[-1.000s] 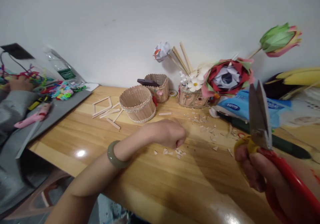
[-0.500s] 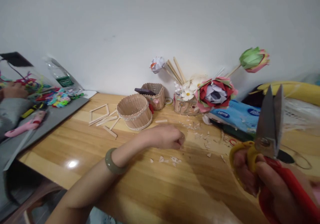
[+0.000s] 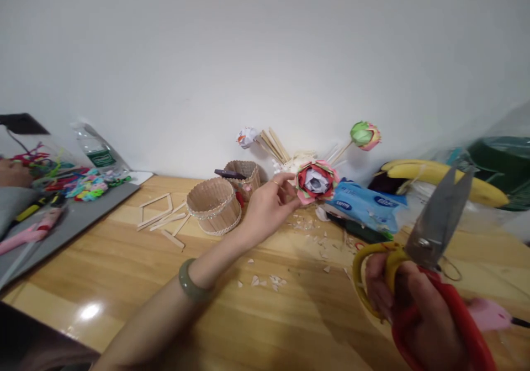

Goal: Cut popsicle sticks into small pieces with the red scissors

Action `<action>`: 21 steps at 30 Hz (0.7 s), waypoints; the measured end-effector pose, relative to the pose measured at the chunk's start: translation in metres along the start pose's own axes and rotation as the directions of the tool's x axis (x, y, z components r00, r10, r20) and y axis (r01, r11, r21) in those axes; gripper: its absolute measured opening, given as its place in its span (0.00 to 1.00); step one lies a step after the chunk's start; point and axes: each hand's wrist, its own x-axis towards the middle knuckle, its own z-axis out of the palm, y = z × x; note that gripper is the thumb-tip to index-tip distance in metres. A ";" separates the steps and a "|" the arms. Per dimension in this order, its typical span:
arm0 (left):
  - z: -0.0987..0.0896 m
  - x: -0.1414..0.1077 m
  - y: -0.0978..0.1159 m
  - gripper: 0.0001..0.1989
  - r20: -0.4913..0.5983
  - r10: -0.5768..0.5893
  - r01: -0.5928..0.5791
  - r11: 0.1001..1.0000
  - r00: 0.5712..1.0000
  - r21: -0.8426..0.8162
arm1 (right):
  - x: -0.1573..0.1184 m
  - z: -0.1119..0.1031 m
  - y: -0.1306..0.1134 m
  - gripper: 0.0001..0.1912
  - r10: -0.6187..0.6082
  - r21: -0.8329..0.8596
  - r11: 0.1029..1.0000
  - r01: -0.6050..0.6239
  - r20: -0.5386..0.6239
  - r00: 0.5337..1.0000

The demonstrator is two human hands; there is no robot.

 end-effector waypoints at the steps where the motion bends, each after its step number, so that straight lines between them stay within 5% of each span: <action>1: 0.003 0.004 0.003 0.21 -0.052 0.000 -0.001 1.000 0.999 -0.023 | 0.001 0.000 -0.001 0.21 0.002 0.006 1.000 -0.002 0.005 1.000; 8: 0.014 0.036 0.016 0.13 -0.191 0.034 -0.036 0.999 0.981 -0.006 | 0.002 0.000 0.000 0.21 0.016 0.077 0.997 -0.017 0.020 1.000; 17: 0.009 0.089 0.035 0.16 -0.374 0.166 -0.102 0.978 0.913 0.184 | -0.004 -0.004 0.002 0.20 0.030 0.087 0.996 -0.031 0.017 0.999; 21: 0.009 0.117 0.032 0.11 -0.235 0.151 -0.117 0.981 0.960 0.152 | -0.002 -0.003 0.000 0.20 0.052 0.059 0.997 -0.053 0.021 0.998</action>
